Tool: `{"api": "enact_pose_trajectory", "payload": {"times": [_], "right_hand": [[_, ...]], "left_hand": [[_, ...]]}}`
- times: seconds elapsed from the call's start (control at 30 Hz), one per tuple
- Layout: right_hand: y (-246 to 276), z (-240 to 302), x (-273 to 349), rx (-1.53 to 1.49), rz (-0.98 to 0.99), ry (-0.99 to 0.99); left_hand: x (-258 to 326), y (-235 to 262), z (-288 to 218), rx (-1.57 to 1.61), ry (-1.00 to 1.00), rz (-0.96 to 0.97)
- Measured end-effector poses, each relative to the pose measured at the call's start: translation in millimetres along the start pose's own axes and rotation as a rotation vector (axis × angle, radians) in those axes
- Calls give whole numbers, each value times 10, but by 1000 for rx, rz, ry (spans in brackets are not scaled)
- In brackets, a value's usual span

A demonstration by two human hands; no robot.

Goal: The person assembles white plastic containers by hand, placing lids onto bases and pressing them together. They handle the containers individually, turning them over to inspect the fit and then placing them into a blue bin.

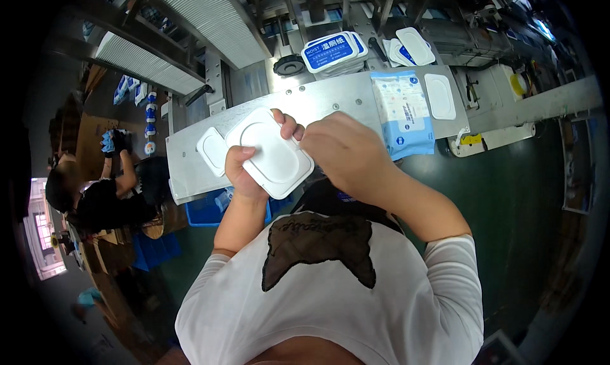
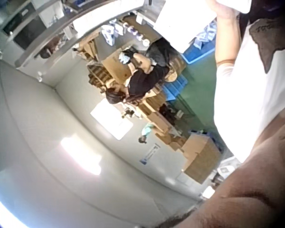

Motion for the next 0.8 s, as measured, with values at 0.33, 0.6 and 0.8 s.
{"api": "enact_pose_trajectory", "payload": {"times": [0.33,0.6,0.8], "right_hand": [[-25,7,-30,-45,5,11],[-60,48,-57,-44,5,71],[-18,32,-37,-82,-68,-6]], "left_hand": [[33,35,-13,57,14,31],[24,46,-43,-13,-2,62],[21,20,-50,-13,-16,63]]}}
Point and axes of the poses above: each hand's wrist, its own x-axis away from the middle knuckle, its own y-axis out of the back of the hand, z = x × y, the point moved 8 cm from there along -x, towards the middle knuckle, and after that the axes turned 7 degrees about -z, right-handed, at the moved point
